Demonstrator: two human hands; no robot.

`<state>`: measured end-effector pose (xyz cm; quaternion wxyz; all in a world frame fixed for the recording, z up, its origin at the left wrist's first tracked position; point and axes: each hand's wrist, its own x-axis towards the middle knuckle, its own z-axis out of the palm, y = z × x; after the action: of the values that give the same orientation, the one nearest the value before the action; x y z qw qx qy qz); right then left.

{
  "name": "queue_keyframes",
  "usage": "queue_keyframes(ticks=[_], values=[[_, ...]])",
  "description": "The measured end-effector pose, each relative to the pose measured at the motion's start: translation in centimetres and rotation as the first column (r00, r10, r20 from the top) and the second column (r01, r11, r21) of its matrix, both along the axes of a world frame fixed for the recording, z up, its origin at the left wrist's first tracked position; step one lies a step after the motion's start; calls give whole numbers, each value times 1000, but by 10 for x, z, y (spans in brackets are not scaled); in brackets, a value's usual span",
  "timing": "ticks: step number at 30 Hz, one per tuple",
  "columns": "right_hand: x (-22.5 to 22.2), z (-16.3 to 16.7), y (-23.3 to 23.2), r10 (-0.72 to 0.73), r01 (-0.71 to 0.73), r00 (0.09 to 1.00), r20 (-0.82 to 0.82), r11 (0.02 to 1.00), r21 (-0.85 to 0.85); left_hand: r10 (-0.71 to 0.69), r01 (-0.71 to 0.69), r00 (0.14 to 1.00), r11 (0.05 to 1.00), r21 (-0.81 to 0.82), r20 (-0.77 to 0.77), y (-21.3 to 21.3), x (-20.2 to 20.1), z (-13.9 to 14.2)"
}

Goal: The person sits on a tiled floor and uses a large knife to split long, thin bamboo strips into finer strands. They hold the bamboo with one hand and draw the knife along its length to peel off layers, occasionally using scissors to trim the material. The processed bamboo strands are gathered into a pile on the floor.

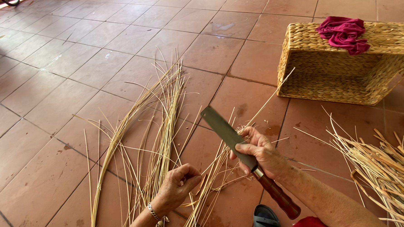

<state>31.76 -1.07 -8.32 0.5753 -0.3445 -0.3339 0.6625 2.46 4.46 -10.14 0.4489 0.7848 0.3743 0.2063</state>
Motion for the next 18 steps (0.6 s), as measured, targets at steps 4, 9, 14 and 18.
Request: queue_keyframes(ticks=[4,9,14,18], values=[[11,8,-3,-48,48,999,11,999,6,-17,18,999,999,-32,35,2,-8,0],[21,11,0,-104,104,994,12,994,43,-3,3,1000,1000,-18,-11,2,-15,0],[42,9,2,-183,187,982,-48,978,90,40,-43,996,999,-29,-76,3,-26,-1],[67,7,1,-248,253,966,-73,965,75,44,-45,996,999,-6,-78,5,-38,-6]])
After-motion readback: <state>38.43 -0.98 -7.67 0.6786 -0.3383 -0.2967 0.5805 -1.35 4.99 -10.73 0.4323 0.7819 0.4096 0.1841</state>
